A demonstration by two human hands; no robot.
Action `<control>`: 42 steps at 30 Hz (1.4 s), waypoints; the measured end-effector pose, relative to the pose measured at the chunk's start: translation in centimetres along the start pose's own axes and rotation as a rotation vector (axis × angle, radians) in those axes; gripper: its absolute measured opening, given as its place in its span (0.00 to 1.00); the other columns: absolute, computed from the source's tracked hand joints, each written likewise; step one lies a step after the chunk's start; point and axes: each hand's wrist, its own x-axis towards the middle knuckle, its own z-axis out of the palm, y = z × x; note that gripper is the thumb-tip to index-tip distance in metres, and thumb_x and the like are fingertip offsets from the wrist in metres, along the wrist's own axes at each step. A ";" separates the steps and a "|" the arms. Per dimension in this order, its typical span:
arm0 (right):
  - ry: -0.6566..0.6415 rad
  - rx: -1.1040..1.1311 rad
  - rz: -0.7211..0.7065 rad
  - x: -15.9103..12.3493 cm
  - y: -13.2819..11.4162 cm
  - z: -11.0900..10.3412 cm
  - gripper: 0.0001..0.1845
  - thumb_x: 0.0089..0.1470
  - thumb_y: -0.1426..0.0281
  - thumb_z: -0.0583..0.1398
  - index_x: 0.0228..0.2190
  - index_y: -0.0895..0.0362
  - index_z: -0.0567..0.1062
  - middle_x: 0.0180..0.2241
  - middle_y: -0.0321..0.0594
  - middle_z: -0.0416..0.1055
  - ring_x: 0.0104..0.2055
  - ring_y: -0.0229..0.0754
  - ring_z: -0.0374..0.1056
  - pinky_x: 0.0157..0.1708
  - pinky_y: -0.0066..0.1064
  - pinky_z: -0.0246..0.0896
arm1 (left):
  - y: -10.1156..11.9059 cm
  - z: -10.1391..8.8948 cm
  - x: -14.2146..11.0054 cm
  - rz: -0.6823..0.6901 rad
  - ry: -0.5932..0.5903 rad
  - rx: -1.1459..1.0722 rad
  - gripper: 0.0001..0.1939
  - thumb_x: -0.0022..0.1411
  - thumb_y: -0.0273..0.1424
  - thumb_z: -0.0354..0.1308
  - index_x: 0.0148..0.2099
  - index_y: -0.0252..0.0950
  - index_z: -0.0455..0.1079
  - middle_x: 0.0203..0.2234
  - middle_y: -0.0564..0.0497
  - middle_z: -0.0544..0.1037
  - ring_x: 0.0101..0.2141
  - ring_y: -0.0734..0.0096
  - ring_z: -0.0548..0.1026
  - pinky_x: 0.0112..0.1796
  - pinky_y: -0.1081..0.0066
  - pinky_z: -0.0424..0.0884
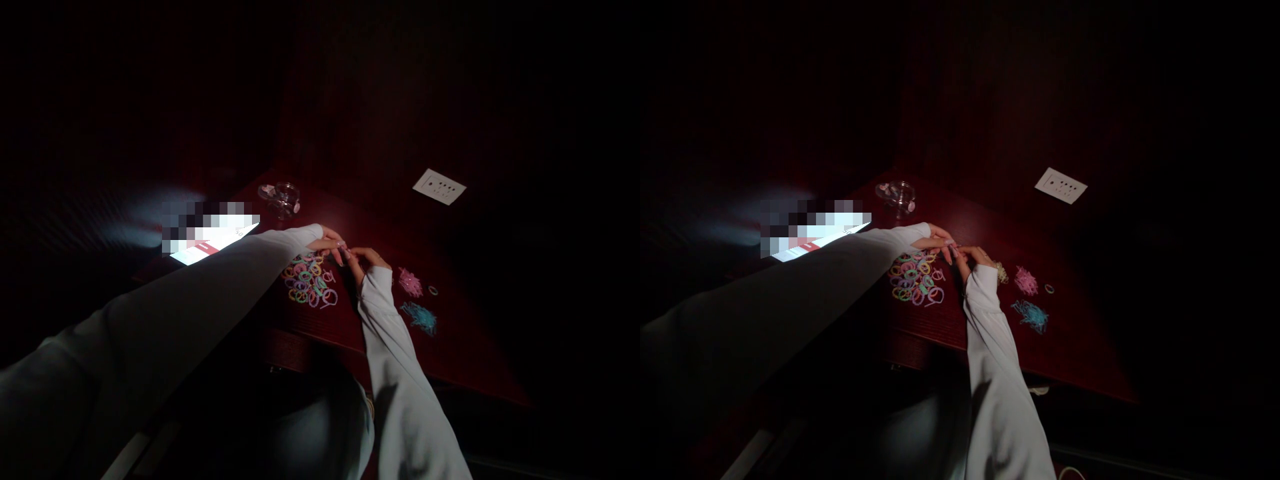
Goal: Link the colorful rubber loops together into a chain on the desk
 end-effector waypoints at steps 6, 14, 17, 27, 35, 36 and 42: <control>0.020 0.243 0.126 -0.1 1.3 1.3 0.21 0.56 0.50 0.63 0.36 0.55 0.82 0.34 0.43 0.80 0.34 0.44 0.73 0.37 0.35 0.70 | -0.2 0.1 0.0 0.004 0.028 0.014 0.21 0.72 0.45 0.51 0.47 0.35 0.77 0.33 0.49 0.84 0.21 0.80 0.64 0.26 0.76 0.59; -0.018 0.244 0.160 -0.2 1.5 0.9 0.22 0.55 0.49 0.64 0.36 0.55 0.83 0.34 0.44 0.82 0.33 0.44 0.74 0.34 0.34 0.69 | 1.5 0.1 -0.5 -0.050 0.020 0.012 0.25 0.74 0.47 0.48 0.43 0.34 0.78 0.28 0.48 0.84 0.21 0.78 0.65 0.28 0.75 0.62; -0.019 0.250 0.154 -0.2 1.3 0.7 0.22 0.56 0.50 0.63 0.36 0.55 0.84 0.34 0.45 0.82 0.34 0.45 0.74 0.35 0.34 0.69 | 2.0 0.2 -0.7 -0.062 0.027 0.026 0.28 0.74 0.49 0.47 0.42 0.33 0.79 0.26 0.48 0.83 0.21 0.78 0.65 0.28 0.75 0.62; -0.125 0.225 0.107 -0.4 0.5 0.8 0.21 0.56 0.50 0.63 0.36 0.54 0.82 0.26 0.37 0.76 0.26 0.39 0.68 0.29 0.30 0.64 | 1.7 0.1 -1.0 -0.041 0.071 0.144 0.35 0.69 0.59 0.45 0.39 0.36 0.81 0.22 0.48 0.80 0.22 0.75 0.69 0.28 0.73 0.64; -0.208 0.054 -0.058 -0.8 -0.4 0.3 0.15 0.60 0.57 0.61 0.34 0.54 0.83 0.30 0.41 0.79 0.34 0.44 0.74 0.40 0.35 0.68 | 1.6 0.2 -1.5 -0.079 0.138 0.186 0.32 0.66 0.59 0.52 0.39 0.36 0.82 0.30 0.48 0.83 0.23 0.75 0.68 0.28 0.72 0.63; -0.214 0.038 -0.067 -0.8 -0.4 0.3 0.15 0.61 0.58 0.61 0.34 0.53 0.83 0.31 0.41 0.79 0.35 0.44 0.74 0.41 0.36 0.68 | 1.8 0.3 -1.6 -0.074 0.149 0.205 0.32 0.67 0.58 0.51 0.38 0.36 0.82 0.29 0.48 0.83 0.23 0.75 0.68 0.29 0.72 0.63; -0.245 -0.009 -0.108 -0.6 -0.2 0.0 0.18 0.64 0.56 0.59 0.34 0.53 0.84 0.30 0.41 0.80 0.34 0.45 0.74 0.41 0.37 0.68 | 2.9 0.1 -2.0 0.005 0.161 0.272 0.31 0.68 0.56 0.51 0.36 0.35 0.83 0.26 0.50 0.81 0.25 0.75 0.70 0.31 0.73 0.63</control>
